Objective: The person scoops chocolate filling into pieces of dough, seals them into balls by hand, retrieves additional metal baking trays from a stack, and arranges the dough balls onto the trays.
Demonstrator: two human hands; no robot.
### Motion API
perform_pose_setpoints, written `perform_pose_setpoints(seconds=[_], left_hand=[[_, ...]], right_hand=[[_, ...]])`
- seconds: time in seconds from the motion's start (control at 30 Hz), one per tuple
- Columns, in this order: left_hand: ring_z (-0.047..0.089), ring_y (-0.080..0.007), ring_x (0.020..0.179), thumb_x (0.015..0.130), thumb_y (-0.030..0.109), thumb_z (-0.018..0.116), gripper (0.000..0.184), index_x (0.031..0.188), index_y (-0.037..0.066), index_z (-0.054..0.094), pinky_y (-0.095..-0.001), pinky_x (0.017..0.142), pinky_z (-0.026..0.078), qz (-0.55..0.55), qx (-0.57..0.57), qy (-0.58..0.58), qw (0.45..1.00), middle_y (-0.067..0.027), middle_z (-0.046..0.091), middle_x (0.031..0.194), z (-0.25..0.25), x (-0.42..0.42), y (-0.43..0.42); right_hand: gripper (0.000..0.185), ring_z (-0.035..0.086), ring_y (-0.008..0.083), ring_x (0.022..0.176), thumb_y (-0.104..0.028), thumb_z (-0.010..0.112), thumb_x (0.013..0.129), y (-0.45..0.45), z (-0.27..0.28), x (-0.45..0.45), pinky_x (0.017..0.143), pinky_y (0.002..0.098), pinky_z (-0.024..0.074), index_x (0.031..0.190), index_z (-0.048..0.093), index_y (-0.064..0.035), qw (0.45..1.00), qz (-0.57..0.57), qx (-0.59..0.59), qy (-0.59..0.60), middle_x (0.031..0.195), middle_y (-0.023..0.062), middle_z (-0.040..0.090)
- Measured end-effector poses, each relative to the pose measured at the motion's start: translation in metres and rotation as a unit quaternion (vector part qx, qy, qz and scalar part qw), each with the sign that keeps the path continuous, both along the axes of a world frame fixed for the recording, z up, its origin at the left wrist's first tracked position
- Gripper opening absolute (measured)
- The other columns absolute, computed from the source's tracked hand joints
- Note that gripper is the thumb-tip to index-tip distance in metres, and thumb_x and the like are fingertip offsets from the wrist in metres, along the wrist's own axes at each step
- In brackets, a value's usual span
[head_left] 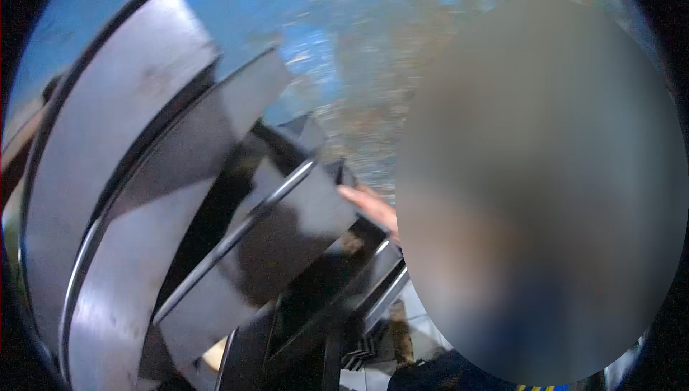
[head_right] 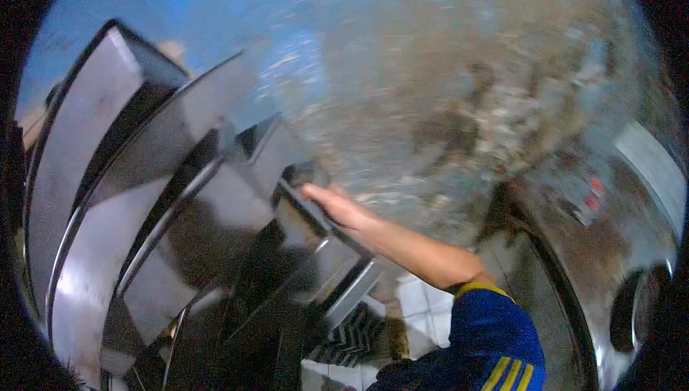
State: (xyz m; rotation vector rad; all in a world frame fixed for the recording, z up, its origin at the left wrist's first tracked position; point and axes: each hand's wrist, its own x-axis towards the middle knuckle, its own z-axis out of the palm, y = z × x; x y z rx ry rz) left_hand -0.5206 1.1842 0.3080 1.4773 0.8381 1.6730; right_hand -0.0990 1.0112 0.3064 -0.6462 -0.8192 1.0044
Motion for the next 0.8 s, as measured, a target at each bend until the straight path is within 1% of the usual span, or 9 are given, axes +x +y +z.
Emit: perform_pose_setpoints(seconds=[0.1, 0.13, 0.2, 0.23, 0.3, 0.4, 0.6, 0.73, 0.8], left_hand=[[0.062, -0.0211, 0.109, 0.105, 0.036, 0.053, 0.040, 0.134, 0.010, 0.058, -0.0387, 0.097, 0.051, -0.094, 0.020, 0.027, 0.995, -0.0054, 0.064, 0.123, 0.008, 0.071, -0.050], [0.062, -0.0211, 0.108, 0.105, 0.036, 0.053, 0.039, 0.134, 0.010, 0.058, -0.0387, 0.097, 0.051, -0.126, 0.026, 0.033, 0.991, -0.0054, 0.064, 0.122, 0.009, 0.094, -0.069], [0.062, -0.0210, 0.108, 0.105, 0.036, 0.053, 0.039, 0.134, 0.010, 0.058, -0.0386, 0.097, 0.051, -0.197, 0.036, 0.046, 0.979, -0.0055, 0.064, 0.122, 0.000, 0.143, -0.113], [0.062, -0.0210, 0.108, 0.105, 0.035, 0.053, 0.038, 0.134, 0.010, 0.058, -0.0385, 0.096, 0.051, -0.237, 0.037, 0.052, 0.969, -0.0055, 0.064, 0.122, -0.006, 0.166, -0.136], [0.061, -0.0209, 0.107, 0.105, 0.035, 0.053, 0.038, 0.133, 0.010, 0.058, -0.0384, 0.096, 0.051, -0.317, 0.041, 0.074, 0.945, -0.0055, 0.064, 0.121, -0.018, 0.219, -0.191], [0.061, -0.0208, 0.107, 0.105, 0.034, 0.053, 0.037, 0.133, 0.009, 0.058, -0.0382, 0.096, 0.051, -0.437, 0.027, 0.086, 0.895, -0.0055, 0.064, 0.120, -0.044, 0.286, -0.291], [0.061, -0.0205, 0.105, 0.105, 0.032, 0.052, 0.035, 0.131, 0.009, 0.058, -0.0378, 0.095, 0.051, -0.608, 0.006, 0.113, 0.786, -0.0056, 0.063, 0.119, -0.090, 0.361, -0.517], [0.060, -0.0203, 0.104, 0.105, 0.031, 0.052, 0.034, 0.130, 0.008, 0.058, -0.0376, 0.095, 0.050, -0.697, -0.014, 0.146, 0.702, -0.0056, 0.063, 0.118, -0.145, 0.389, -0.689], [0.060, -0.0202, 0.104, 0.105, 0.030, 0.052, 0.034, 0.130, 0.008, 0.058, -0.0375, 0.094, 0.050, -0.734, -0.037, 0.169, 0.657, -0.0056, 0.063, 0.117, -0.185, 0.397, -0.781]], right_hand=[[0.055, 0.067, 0.0225, 0.094, -0.046, 0.072, 0.090, -0.092, -0.024, 0.026, 0.086, 0.0371, 0.0555, 0.121, 0.069, -0.0015, 0.993, -0.109, 0.031, -0.011, 0.113, 0.0132, 0.070], [0.055, 0.065, 0.0224, 0.096, -0.045, 0.074, 0.087, -0.138, -0.025, 0.030, 0.089, 0.0363, 0.0529, 0.119, 0.069, -0.0011, 0.992, -0.115, -0.040, -0.019, 0.108, 0.0119, 0.071], [0.037, 0.066, 0.0156, 0.089, -0.034, 0.071, 0.089, -0.222, -0.039, 0.030, 0.082, 0.0333, 0.0550, 0.104, 0.075, -0.0001, 0.969, -0.241, 0.038, -0.046, 0.095, 0.0076, 0.072], [0.039, 0.064, 0.0185, 0.099, -0.037, 0.071, 0.088, -0.268, -0.048, 0.029, 0.091, 0.0336, 0.0521, 0.100, 0.073, 0.0002, 0.960, -0.269, 0.036, -0.071, 0.100, 0.0097, 0.071], [0.066, 0.056, 0.0258, 0.117, -0.043, 0.074, 0.082, -0.365, -0.063, 0.018, 0.106, 0.0361, 0.0435, 0.122, 0.063, 0.0081, 0.928, -0.351, -0.066, -0.107, 0.123, 0.0185, 0.064], [0.090, 0.054, 0.0276, 0.117, -0.045, 0.077, 0.078, -0.482, -0.098, -0.008, 0.107, 0.0359, 0.0417, 0.138, 0.046, 0.0139, 0.870, -0.480, -0.111, -0.022, 0.130, 0.0207, 0.057], [0.074, 0.055, 0.0143, 0.113, -0.019, 0.068, 0.086, -0.745, -0.208, -0.041, 0.101, 0.0298, 0.0445, 0.153, 0.040, -0.0002, 0.786, -0.616, -0.053, -0.022, 0.127, 0.0088, 0.056], [0.082, 0.055, 0.0229, 0.117, -0.020, 0.068, 0.086, -0.926, -0.263, -0.110, 0.105, 0.0365, 0.0443, 0.157, 0.033, -0.0040, 0.719, -0.694, -0.032, 0.016, 0.128, 0.0141, 0.055], [0.086, 0.056, 0.0203, 0.117, -0.019, 0.064, 0.080, -1.018, -0.293, -0.144, 0.100, 0.0325, 0.0480, 0.158, 0.033, -0.0052, 0.684, -0.729, -0.017, 0.003, 0.128, 0.0118, 0.055]])
